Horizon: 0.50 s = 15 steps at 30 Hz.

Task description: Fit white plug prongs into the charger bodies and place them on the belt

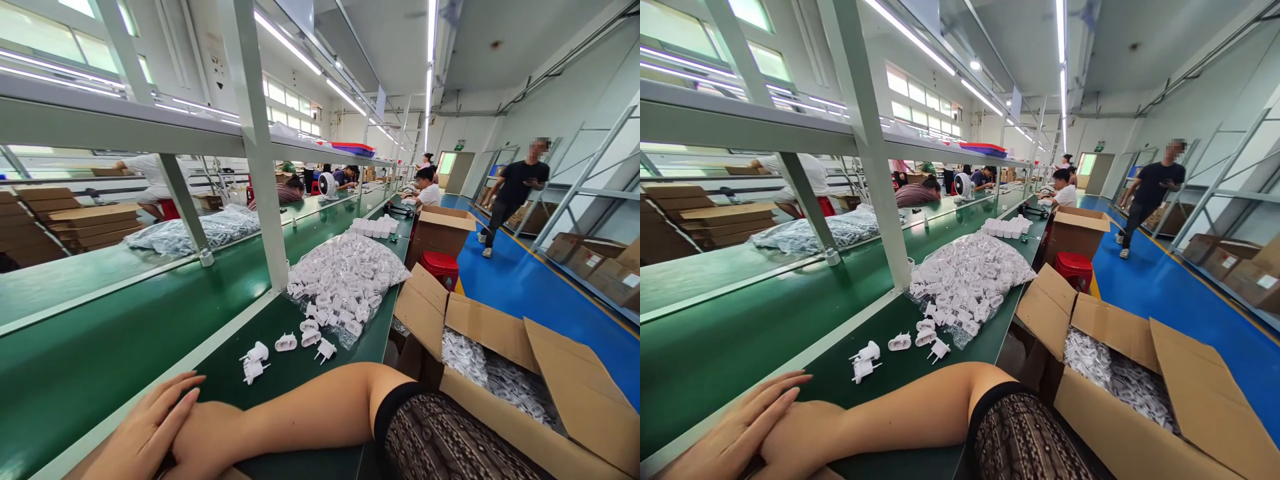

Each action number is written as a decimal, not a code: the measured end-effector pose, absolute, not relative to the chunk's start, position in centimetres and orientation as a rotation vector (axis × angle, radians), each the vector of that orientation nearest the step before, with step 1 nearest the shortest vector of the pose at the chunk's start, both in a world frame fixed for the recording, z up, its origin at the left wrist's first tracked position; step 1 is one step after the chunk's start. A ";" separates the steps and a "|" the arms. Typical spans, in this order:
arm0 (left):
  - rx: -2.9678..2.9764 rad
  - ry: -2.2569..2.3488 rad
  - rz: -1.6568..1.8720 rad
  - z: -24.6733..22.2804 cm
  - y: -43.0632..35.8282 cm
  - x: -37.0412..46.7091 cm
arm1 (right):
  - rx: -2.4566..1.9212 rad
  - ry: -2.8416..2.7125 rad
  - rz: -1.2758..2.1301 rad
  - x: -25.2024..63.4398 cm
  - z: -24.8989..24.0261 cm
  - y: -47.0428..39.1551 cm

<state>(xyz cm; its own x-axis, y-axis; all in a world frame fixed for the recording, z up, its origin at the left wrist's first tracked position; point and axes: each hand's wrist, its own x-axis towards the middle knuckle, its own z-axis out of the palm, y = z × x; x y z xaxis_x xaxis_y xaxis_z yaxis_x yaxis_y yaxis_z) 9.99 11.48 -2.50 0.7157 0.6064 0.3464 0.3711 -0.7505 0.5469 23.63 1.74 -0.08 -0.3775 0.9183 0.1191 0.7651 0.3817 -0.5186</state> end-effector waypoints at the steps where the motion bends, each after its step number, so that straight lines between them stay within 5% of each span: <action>1: 2.413 0.777 0.699 -2.7 10.9 10.4 | -1.458 -2.261 0.563 23.6 -0.1 1.8; 15: 2.182 0.829 0.684 -2.5 9.7 10.5 | -1.496 -2.281 0.521 23.3 -0.5 1.5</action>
<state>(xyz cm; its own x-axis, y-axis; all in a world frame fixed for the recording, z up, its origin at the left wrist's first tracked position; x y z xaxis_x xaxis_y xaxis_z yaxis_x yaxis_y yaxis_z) 10.52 9.67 -2.52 0.6566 0.7209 0.2220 0.3546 -0.5548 0.7527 23.29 1.54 -0.51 -0.3726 0.9228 0.0975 0.7891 0.3704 -0.4900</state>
